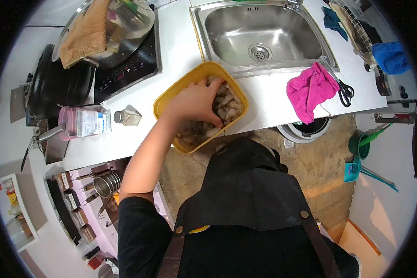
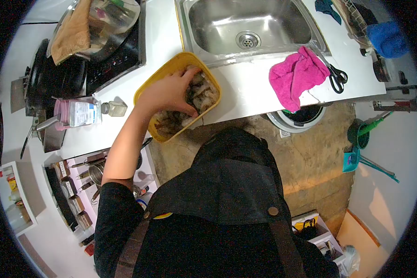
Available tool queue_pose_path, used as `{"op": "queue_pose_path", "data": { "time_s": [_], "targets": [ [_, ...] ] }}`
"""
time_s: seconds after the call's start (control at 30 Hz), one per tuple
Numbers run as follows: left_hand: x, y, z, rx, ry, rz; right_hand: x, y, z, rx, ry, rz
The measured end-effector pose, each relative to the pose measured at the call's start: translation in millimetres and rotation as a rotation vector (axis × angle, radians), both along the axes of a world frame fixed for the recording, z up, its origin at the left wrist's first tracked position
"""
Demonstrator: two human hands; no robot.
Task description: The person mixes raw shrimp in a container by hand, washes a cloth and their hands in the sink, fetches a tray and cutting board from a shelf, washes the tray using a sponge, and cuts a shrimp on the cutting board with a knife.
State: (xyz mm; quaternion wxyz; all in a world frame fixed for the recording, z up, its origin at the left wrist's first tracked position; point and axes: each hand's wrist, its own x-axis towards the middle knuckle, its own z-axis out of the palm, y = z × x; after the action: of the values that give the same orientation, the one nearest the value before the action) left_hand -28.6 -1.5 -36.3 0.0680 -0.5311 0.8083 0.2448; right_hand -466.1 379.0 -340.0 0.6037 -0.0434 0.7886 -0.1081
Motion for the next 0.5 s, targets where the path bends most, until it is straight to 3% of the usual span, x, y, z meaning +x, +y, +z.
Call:
{"op": "queue_pose_path", "data": {
  "time_s": [0.1, 0.3, 0.5],
  "targets": [
    [-15, 5, -1, -0.046, -0.147, 0.063, -2, 0, 1, -0.002, -0.004, -0.001],
    [-14, 9, -8, -0.163, -0.159, 0.022, -4, -1, 2, 0.003, -0.014, -0.001],
    [1, 6, 2, -0.093, 0.037, -0.047, -6, -2, 3, 0.009, -0.028, 0.007]
  ]
}}
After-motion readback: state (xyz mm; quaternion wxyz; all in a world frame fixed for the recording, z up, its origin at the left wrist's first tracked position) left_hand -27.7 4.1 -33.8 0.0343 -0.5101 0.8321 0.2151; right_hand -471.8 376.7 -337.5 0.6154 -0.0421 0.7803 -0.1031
